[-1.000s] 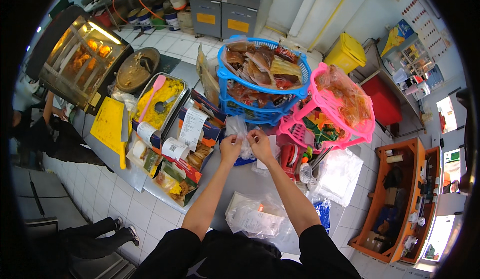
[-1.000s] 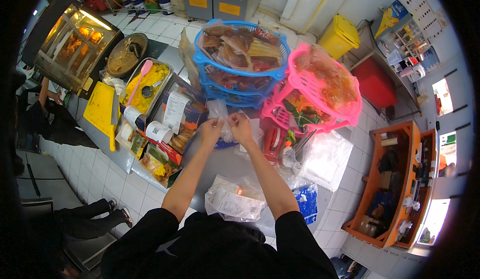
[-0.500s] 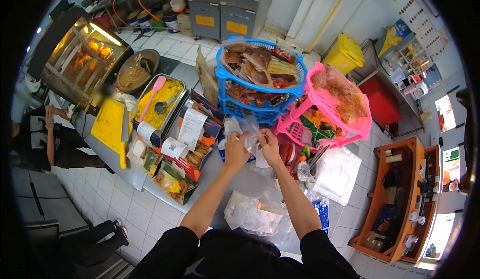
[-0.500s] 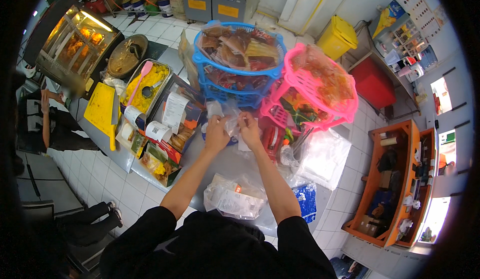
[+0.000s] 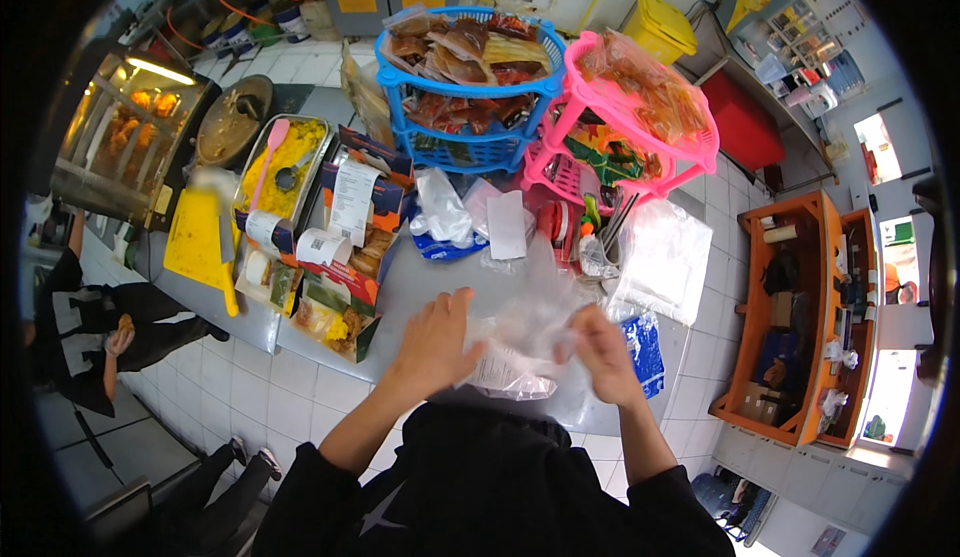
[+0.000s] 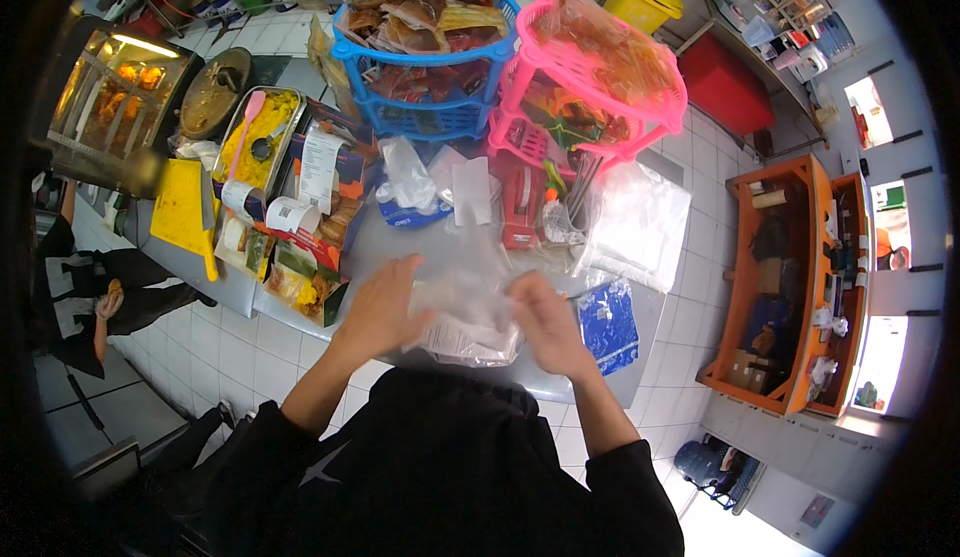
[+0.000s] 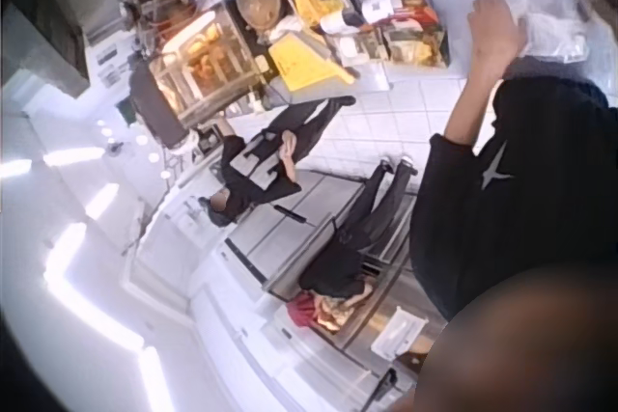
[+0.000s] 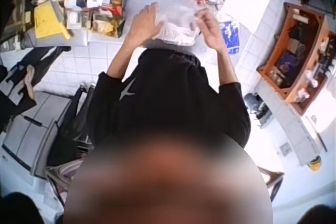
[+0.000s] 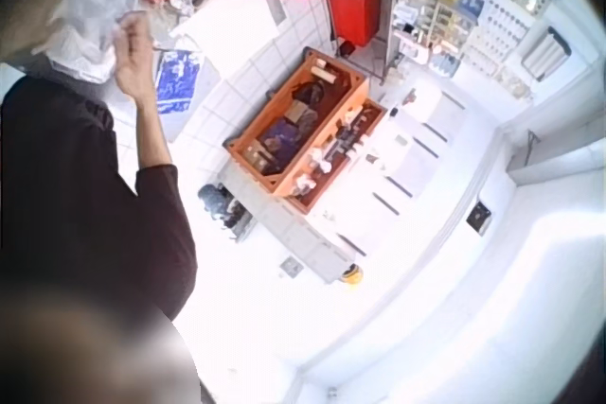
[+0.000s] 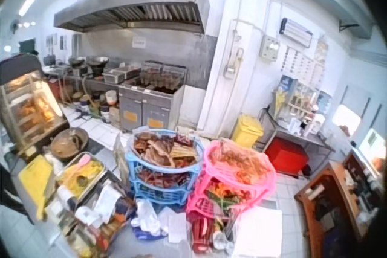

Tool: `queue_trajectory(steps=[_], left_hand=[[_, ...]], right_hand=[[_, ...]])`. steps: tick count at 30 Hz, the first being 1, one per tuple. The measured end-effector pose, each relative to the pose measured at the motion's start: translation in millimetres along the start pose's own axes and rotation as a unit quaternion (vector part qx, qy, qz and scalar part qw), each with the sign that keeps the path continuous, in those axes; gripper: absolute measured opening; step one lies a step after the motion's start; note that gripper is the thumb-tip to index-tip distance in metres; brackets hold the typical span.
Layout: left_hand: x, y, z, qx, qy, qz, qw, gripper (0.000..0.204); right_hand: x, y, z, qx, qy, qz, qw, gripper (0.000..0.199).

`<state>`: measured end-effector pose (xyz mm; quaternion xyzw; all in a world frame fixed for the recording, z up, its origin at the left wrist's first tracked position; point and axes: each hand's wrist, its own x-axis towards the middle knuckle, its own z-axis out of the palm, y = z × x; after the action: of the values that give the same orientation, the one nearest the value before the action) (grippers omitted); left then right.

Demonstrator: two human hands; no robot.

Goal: The person handles printed receipts and food items, places them into small boxes, and then into plastic bags. They move between the counter and a kitchen prep area, organizing items and preparing them for handoff to a customer.

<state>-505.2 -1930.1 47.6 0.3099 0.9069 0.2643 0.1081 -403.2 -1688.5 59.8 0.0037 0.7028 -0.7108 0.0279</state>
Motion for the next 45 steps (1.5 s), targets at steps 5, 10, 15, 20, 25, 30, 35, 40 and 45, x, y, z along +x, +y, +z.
queue_trajectory(steps=[5,10,15,20,25,30,35,40,45], left_hand=[[8,-20,33,-0.138,-0.013,-0.070,0.988,0.025],[4,-15,62,-0.169,0.028,0.029,0.985,0.015],[5,-5,67,-0.300,0.089,-0.008,0.950,0.016],[-11,-4,43,-0.325,0.096,-0.005,0.941,0.022],[-22,4,36,-0.374,0.060,-0.048,0.924,0.021],[-23,8,37,-0.453,0.141,0.021,0.880,0.014],[-38,16,20,-0.517,0.099,0.049,0.849,0.022],[-48,12,14,-0.512,0.061,0.005,0.857,0.021],[-42,6,7,-0.482,0.072,0.057,0.871,0.024]], right_hand=[[19,69,46,-0.310,0.031,-0.071,0.948,0.016],[44,111,39,-0.517,-0.068,-0.184,0.833,0.019],[64,134,22,-0.405,-0.136,0.220,0.877,0.080],[53,111,21,-0.399,-0.143,0.244,0.872,0.084],[42,96,22,-0.406,-0.114,0.092,0.902,0.083],[65,159,4,-0.289,-0.122,0.253,0.915,0.089],[58,162,-3,-0.280,-0.159,0.263,0.909,0.076],[13,57,0,-0.505,-0.191,0.140,0.830,0.059],[-44,-9,-13,-0.671,-0.242,0.051,0.699,0.058]])
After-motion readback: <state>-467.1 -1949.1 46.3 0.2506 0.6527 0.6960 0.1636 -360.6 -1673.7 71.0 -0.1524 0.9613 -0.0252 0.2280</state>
